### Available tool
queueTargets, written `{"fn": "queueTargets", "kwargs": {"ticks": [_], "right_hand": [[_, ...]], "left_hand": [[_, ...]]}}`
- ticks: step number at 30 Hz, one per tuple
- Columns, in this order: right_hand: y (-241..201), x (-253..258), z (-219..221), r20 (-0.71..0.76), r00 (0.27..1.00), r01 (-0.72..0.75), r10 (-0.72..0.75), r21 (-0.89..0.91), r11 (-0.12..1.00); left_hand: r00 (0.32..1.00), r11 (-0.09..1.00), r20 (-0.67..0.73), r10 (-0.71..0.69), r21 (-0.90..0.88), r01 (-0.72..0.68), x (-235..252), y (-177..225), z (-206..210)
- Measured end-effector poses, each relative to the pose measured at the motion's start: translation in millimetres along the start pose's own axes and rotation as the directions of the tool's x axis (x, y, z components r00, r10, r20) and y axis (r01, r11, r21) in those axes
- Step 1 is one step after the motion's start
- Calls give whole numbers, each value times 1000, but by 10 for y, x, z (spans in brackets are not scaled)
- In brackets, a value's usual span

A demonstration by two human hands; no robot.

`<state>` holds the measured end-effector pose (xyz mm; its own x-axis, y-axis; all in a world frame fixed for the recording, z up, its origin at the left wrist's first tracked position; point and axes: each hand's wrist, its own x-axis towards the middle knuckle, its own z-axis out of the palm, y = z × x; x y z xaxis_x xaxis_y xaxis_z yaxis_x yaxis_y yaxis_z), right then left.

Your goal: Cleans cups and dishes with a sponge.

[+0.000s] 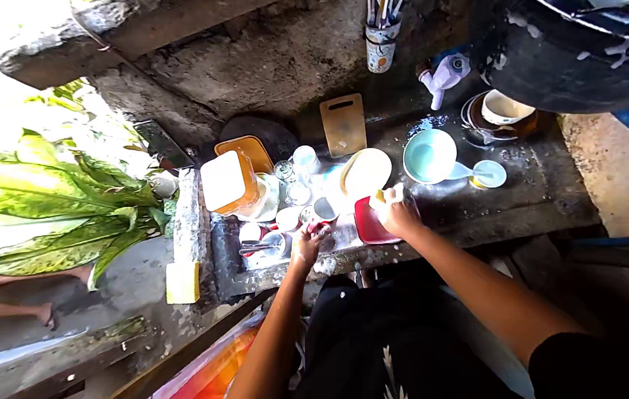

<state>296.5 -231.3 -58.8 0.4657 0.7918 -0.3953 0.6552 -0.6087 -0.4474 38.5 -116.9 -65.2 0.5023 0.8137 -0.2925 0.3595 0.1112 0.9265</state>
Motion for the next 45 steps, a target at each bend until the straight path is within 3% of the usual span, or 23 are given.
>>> {"fn": "queueTargets", "kwargs": {"ticks": [2, 4, 7, 10, 12, 14, 17, 19, 21, 22, 24, 26, 28, 29, 30, 32, 36, 38, 40, 42, 45], "right_hand": [[89, 23, 60, 248, 966, -52, 69, -73, 996], [103, 120, 75, 376, 915, -126, 150, -87, 988], [169, 279, 284, 387, 884, -243, 261, -96, 965], [213, 382, 388, 413, 886, -231, 213, -6, 973], [221, 383, 417, 260, 945, -201, 198, -16, 980], [185, 337, 473, 202, 945, -228, 258, -159, 961], [46, 269, 553, 433, 851, -183, 297, -286, 941], [10, 367, 500, 545, 802, -169, 246, -188, 968], [203, 482, 617, 571, 797, -326, 197, 132, 936], [294, 483, 644, 568, 805, -435, 172, 367, 822], [332, 365, 548, 541, 840, -512, 40, 767, 388], [201, 224, 322, 420, 902, -425, -99, 904, -38], [-38, 132, -15, 276, 943, -316, -186, 916, -246], [-190, 76, -203, 209, 961, -251, -180, 933, -257], [-353, 26, -377, 146, 975, -180, -170, 962, -204], [-648, -32, -591, 3, 975, 1, -220, 1000, 19], [-1064, 114, -498, -298, 902, 404, -313, 837, 369], [-1192, 184, -373, -374, 899, 432, -230, 661, 613], [-1306, 168, -286, -441, 871, 436, -215, 495, 752], [-1355, 81, -174, -407, 862, 460, -304, 371, 807], [-1372, -155, -124, -54, 863, 504, -501, 81, 860]], "left_hand": [[1000, 1000, 2, 8, 4, -8, -29, -50, -56], [1000, 999, 7, 25, 39, -25, -71, -52, -106], [999, 998, 6, 52, 44, -52, -167, 4, -131], [994, 994, 10, 107, 20, -107, -211, 45, -150], [990, 990, 23, 140, -13, -139, -238, 97, -161], [988, 987, 33, 153, -45, -151, -269, 159, -166], [981, 978, 31, 192, -85, -189, -286, 210, -151], [982, 980, 46, 182, -94, -177, -274, 267, -142], [986, 982, 46, 159, -114, -153, -270, 303, -107], [987, 980, 41, 156, -131, -150, -248, 305, -84], [988, 977, 36, 150, -159, -142, -214, 321, -56], [990, 979, 44, 136, -157, -128, -187, 367, -65], [991, 985, 56, 120, -134, -112, -159, 361, -77], [992, 987, 61, 112, -119, -104, -148, 343, -71], [992, 991, 66, 106, -84, -100, -130, 330, -57], [990, 992, 86, 111, 41, -115, -83, 330, -2], [989, 989, 73, 125, 69, -130, -33, 409, 227], [993, 994, 42, 109, 5, -110, -33, 431, 327], [996, 996, 24, 91, -18, -90, -41, 457, 362], [998, 998, 5, 64, -25, -64, -74, 449, 317], [998, 995, -56, -4, -102, -2, -102, 361, 110]]}}
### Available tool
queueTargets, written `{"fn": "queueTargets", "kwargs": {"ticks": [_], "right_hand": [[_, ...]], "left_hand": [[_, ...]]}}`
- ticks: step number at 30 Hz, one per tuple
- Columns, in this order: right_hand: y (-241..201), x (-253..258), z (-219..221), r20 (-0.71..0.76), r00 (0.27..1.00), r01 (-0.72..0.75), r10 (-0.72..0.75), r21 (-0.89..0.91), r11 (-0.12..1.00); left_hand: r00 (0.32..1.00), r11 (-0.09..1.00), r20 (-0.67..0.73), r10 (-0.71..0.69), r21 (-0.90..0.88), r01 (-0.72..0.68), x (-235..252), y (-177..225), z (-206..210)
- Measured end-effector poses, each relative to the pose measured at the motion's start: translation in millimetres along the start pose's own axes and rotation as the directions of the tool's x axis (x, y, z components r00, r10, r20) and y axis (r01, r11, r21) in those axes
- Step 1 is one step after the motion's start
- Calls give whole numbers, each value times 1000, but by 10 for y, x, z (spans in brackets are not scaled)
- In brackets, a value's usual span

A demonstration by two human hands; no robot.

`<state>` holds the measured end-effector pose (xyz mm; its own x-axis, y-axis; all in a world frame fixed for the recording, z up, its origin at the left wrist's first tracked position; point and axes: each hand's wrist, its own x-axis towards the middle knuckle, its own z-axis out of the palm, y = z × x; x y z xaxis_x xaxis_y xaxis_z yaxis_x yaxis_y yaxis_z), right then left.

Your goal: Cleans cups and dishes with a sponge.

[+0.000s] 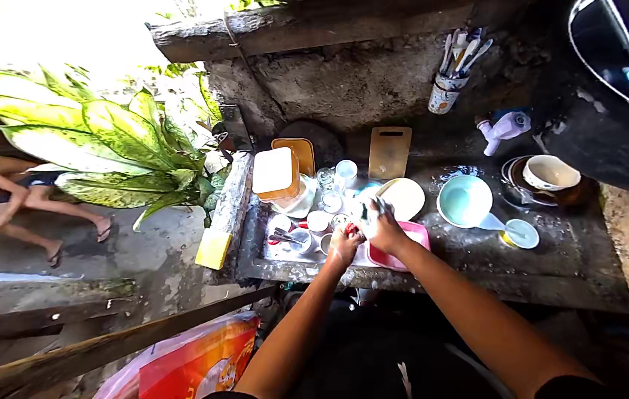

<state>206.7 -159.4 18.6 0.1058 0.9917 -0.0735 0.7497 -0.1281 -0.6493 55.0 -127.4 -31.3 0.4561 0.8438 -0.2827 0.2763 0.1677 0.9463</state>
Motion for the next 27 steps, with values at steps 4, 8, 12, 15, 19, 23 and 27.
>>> {"fn": "queueTargets", "kwargs": {"ticks": [4, 8, 12, 15, 19, 23, 27], "right_hand": [[-13, -142, 124, 83, 996, -17, 20, -35, 999], [-349, -78, 180, 45, 914, -397, 402, -95, 913], [-750, -121, 157, 100, 903, -333, 418, -451, 828], [-693, -179, 171, 201, 939, -171, 277, -426, 888], [-376, -61, 222, 399, 917, 87, 32, -276, 957], [-461, 167, 315, 409, 874, -263, 261, -52, 963], [-621, 311, 561, 243, 719, -588, 652, 713, 382]], "left_hand": [[997, 989, 64, 30, 143, -39, 57, -198, -337], [967, 951, 245, 77, 273, -145, -25, -81, -460], [945, 897, 314, 96, 384, -219, -22, -32, -586], [927, 870, 346, 146, 401, -287, -54, -35, -715], [884, 853, 402, 238, 349, -388, -49, -62, -873], [850, 778, 384, 360, 379, -500, -63, -59, -917], [778, 636, 320, 540, 451, -626, 41, -193, -891]]}}
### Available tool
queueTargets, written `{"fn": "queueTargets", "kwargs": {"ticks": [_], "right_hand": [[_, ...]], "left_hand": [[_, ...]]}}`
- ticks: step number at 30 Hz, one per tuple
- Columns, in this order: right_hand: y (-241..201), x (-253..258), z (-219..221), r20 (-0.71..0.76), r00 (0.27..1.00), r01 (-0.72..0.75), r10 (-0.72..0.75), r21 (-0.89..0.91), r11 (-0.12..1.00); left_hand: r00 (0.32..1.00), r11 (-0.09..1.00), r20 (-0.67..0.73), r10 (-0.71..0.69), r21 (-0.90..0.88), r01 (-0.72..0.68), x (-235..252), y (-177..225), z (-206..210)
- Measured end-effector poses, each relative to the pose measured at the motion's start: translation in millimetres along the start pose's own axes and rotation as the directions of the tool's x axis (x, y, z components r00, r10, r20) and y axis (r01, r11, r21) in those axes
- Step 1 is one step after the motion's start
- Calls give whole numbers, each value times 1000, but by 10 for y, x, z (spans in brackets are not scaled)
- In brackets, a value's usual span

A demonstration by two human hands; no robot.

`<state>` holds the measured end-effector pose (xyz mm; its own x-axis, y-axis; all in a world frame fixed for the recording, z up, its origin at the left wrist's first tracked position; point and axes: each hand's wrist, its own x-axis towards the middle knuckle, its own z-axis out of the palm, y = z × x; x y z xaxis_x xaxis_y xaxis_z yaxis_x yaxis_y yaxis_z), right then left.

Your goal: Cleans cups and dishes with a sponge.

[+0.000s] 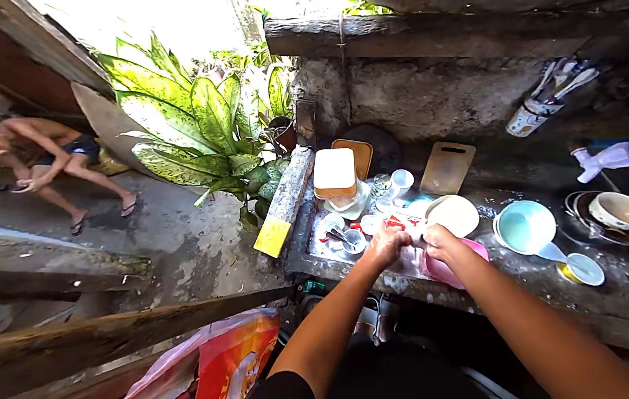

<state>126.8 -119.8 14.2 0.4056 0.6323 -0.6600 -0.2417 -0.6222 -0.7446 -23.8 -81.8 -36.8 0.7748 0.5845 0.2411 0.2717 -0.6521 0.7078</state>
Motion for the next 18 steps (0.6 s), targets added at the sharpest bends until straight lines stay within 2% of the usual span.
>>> {"fn": "queueTargets", "kwargs": {"ticks": [2, 4, 7, 9, 10, 12, 14, 15, 16, 18], "right_hand": [[50, -33, 95, -108, 993, -17, 50, 290, 957], [159, -120, 136, -161, 987, 59, 13, 435, 898], [333, -266, 67, -178, 983, 135, -44, 545, 827], [426, -333, -75, -203, 972, 219, -122, 569, 793], [418, -369, -165, -226, 954, 292, -197, 553, 780], [300, -461, -381, -231, 892, 452, -390, 400, 797], [155, -569, -548, -132, 804, 593, -580, 99, 799], [111, -599, -590, -63, 737, 667, -673, -93, 740], [85, -615, -593, 18, 655, 730, -755, -271, 627], [95, -584, -491, 189, 483, 791, -855, -513, 333]], "left_hand": [[996, 998, -58, 61, 19, -60, -2, -98, 7], [995, 996, -51, 88, -9, -89, -9, -141, -74], [993, 993, -30, 111, -45, -112, -48, -153, -168], [991, 990, -121, 62, -117, -76, -131, -168, -122], [987, 983, -160, -8, -183, -22, -172, -177, -109], [967, 940, -185, -174, -325, 107, -223, -188, -119], [949, 888, -157, -272, -421, 185, -273, -156, -149], [948, 877, -145, -283, -438, 195, -297, -129, -149], [952, 874, -129, -279, -445, 196, -314, -95, -145], [960, 875, -109, -257, -447, 184, -305, -1, -118]]}}
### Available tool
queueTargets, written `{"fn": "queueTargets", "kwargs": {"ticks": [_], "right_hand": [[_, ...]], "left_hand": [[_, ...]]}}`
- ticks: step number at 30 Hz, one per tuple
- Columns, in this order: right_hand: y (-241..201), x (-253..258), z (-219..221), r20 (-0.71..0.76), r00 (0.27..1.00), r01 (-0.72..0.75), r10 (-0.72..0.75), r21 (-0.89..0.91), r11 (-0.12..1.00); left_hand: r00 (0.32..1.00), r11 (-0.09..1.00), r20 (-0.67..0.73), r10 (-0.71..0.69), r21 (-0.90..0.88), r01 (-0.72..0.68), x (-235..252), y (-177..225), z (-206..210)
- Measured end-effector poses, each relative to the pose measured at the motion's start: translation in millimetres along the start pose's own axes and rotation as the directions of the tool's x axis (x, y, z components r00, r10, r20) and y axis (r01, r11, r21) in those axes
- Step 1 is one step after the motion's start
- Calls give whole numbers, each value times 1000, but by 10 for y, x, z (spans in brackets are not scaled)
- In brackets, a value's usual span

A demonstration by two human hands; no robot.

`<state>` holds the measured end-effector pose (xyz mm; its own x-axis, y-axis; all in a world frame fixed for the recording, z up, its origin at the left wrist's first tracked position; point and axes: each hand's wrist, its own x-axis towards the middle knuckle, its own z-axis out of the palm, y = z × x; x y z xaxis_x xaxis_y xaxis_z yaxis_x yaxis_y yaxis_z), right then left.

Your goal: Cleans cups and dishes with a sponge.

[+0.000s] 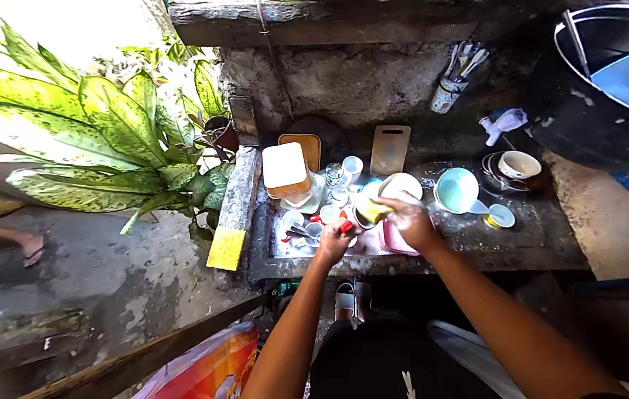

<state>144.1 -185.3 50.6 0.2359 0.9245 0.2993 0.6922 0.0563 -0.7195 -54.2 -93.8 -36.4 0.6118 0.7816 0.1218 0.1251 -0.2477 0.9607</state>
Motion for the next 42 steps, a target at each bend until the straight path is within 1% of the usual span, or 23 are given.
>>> {"fn": "queueTargets", "kwargs": {"ticks": [2, 4, 6, 8, 10, 11, 14, 15, 17, 19, 21, 23, 24, 26, 27, 29, 31, 32, 35, 37, 38, 40, 42], "right_hand": [[-32, 1, 133, 138, 985, 131, -100, -241, 962], [-139, 23, 169, 327, 941, 38, 86, -356, 934], [-160, 94, 136, 498, 825, -72, 267, -376, 924], [-112, 173, 130, 677, 688, 20, 262, -378, 926], [-113, 289, 189, 760, 569, 16, 313, -391, 920], [-84, 332, 241, 750, 552, -89, 364, -381, 920], [121, 348, 509, 589, 603, -626, 538, -70, 777], [138, 302, 577, 548, 605, -744, 578, 129, 656], [87, 157, 608, 516, 586, -803, 625, 474, 362], [71, 30, 602, 448, 581, -671, 679, 736, 88], [34, -26, 478, 343, 581, -418, 738, 904, -91], [76, -39, 229, 281, 668, -243, 689, 957, -155], [80, -9, 125, 270, 706, -193, 655, 963, -188], [53, 57, 0, 246, 724, -209, 644, 969, -135], [33, 100, -13, 218, 736, -273, 641, 962, -13], [49, 167, 89, 85, 843, -346, 532, 842, 413], [70, 183, 245, -98, 968, -148, 233, 526, 837], [36, 190, 307, -134, 985, -54, 110, 365, 929], [-102, 258, 399, 23, 999, 33, -33, 0, 999], [-154, 423, 298, 248, 968, 10, 48, -226, 974], [-138, 516, 203, 322, 932, -68, 165, -292, 954], [103, 645, 104, 366, 883, -222, 295, -228, 948], [395, 641, 76, 427, 852, -410, 304, 181, 894]], "left_hand": [[1000, 1000, 26, 15, 18, -15, 0, 83, 75], [999, 998, 45, 25, 54, -27, 7, 105, 130], [999, 994, 26, 22, 103, -24, 3, 50, 145], [997, 979, 17, 78, 188, -80, -16, 1, 127], [988, 949, 66, 139, 277, -152, -59, 4, 128], [983, 931, 73, 166, 317, -181, -85, 2, 153], [964, 883, 19, 266, 396, -252, -85, -54, 197], [953, 870, 12, 302, 407, -280, -70, -103, 192], [951, 869, -3, 308, 407, -280, -56, -179, 148], [984, 942, -82, 159, 310, -126, -53, -154, 53], [977, 992, -182, -110, 40, 119, -54, -177, -28], [936, 891, -179, -302, -403, 210, -39, -173, -52], [918, 754, -118, -380, -614, 233, -53, -130, -53], [849, 444, 4, -528, -851, 280, -88, -35, 22], [791, 306, 42, -610, -909, 284, -57, 10, 99], [736, 105, 143, -662, -954, 280, 25, 96, 247], [686, -25, 202, -699, -965, 260, 86, 173, 405], [644, -53, 212, -735, -965, 257, 122, 214, 476], [545, -64, 229, -806, -950, 305, 189, 300, 644], [592, -65, 267, -761, -938, 340, 171, 271, 655], [607, -72, 267, -748, -943, 325, 157, 253, 681], [678, -70, 268, -685, -950, 304, 102, 203, 698], [782, -56, 302, -545, -944, 325, 64, 107, 660]]}}
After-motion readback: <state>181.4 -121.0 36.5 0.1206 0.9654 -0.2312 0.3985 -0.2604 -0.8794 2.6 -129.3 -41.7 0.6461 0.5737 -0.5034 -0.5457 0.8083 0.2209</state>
